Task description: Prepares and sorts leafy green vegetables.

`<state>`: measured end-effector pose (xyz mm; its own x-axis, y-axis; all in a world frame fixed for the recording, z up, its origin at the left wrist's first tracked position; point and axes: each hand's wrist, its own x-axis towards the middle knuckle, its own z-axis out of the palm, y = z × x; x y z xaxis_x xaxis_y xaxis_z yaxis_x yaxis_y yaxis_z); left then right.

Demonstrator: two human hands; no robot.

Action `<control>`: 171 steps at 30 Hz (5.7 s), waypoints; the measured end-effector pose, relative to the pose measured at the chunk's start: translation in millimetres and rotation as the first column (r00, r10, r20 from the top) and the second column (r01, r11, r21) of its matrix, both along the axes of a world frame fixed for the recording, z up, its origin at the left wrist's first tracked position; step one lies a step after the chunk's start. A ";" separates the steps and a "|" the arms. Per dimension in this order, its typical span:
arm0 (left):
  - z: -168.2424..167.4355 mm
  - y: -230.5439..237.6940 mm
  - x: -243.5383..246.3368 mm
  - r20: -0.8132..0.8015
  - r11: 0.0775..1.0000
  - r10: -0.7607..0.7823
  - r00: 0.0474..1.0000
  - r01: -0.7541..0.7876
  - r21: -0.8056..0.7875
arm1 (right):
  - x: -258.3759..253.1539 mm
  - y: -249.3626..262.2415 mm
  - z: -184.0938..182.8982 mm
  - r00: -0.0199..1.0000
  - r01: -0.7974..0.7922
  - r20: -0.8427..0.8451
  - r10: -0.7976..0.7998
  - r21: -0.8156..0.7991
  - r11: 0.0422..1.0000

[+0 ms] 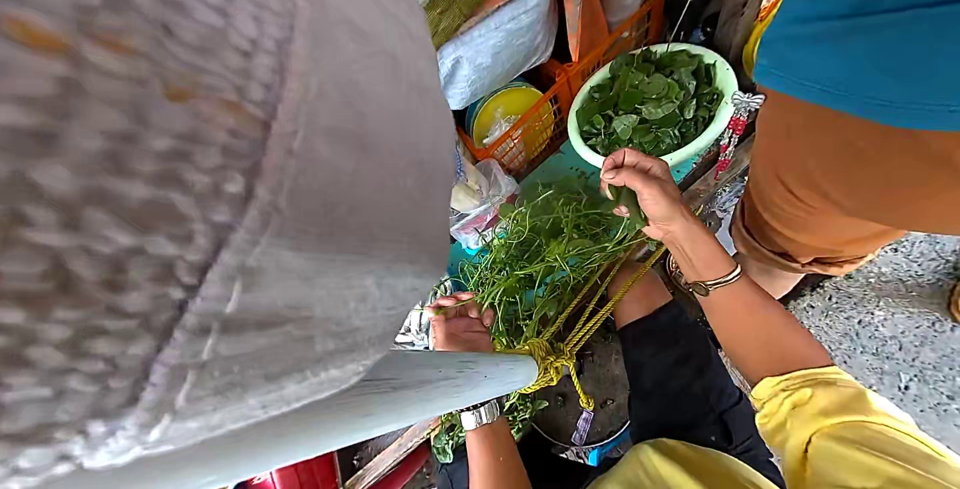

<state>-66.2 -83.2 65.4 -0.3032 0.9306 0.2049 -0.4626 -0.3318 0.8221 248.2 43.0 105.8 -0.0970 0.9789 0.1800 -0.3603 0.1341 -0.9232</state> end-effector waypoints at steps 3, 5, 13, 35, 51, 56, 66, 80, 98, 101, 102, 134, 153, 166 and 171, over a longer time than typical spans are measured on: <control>1.1 2.1 -4.4 0.062 0.999 0.034 0.998 -0.034 0.009 | 2.5 0.7 -16.2 0.936 0.022 0.347 -0.055 0.099 0.995; 1.3 1.9 -5.6 0.094 0.999 0.029 0.995 -0.031 0.022 | 0.1 3.4 -28.3 0.840 -0.052 0.542 -0.023 0.121 0.991; -0.4 -0.5 -2.7 0.076 0.997 -0.070 0.995 0.069 0.022 | -25.8 9.1 -32.2 0.422 -0.397 0.856 0.297 -0.120 0.910; -3.7 0.2 36.9 -0.118 0.983 -0.150 0.982 0.135 -0.125 | -20.0 26.2 -34.1 0.433 -0.472 0.827 0.359 -0.132 0.872; 2.0 -2.8 29.3 -0.060 0.971 -0.158 0.986 0.145 -0.189 | -33.0 21.0 -13.3 -0.054 -0.619 0.922 0.382 -0.331 0.712; 7.4 -3.8 25.0 -0.077 0.956 -0.242 0.967 0.224 -0.192 | -24.6 18.1 -29.6 0.152 -0.513 0.960 0.236 -0.127 0.849; 3.5 -7.2 23.7 -0.283 0.944 -0.324 0.903 0.289 -0.160 | -13.8 7.0 -55.5 0.720 0.073 0.676 -0.158 0.153 0.985; 10.4 16.0 13.9 -0.525 0.978 -0.177 0.833 0.089 -0.189 | 17.3 -15.6 -32.3 0.998 -0.064 -0.037 0.058 -0.168 0.984; 31.8 89.4 72.8 -0.789 0.788 -0.609 -0.078 0.059 -0.613 | 11.1 -35.1 -28.3 0.995 -0.097 0.005 0.099 -0.163 0.982; 34.0 84.1 60.4 -0.909 0.903 -0.415 -0.040 0.101 -0.417 | 11.7 -38.1 -27.1 0.996 -0.086 0.021 0.091 -0.151 0.985; 33.4 80.7 52.1 -0.935 0.929 -0.355 0.001 0.107 -0.353 | 11.9 -38.9 -26.9 0.996 -0.080 0.034 0.086 -0.144 0.986; 34.2 39.8 23.0 -0.226 0.811 -0.130 0.965 -0.028 -0.585 | -114.6 -23.5 -14.3 0.653 -0.389 0.722 -0.229 0.579 0.717; 20.9 46.8 16.6 -0.177 0.825 -0.167 0.970 0.040 -0.563 | -56.0 -2.2 -8.8 0.979 -0.176 0.137 0.154 0.169 0.970; 14.0 47.6 14.1 0.054 0.792 -0.221 0.974 0.211 -0.573 | -96.7 16.8 -30.1 0.773 -0.274 0.606 0.189 0.051 0.960; 13.4 47.1 15.3 0.054 0.794 -0.240 0.969 0.227 -0.564 | -108.7 19.2 -25.0 0.765 -0.288 0.616 0.188 0.065 0.956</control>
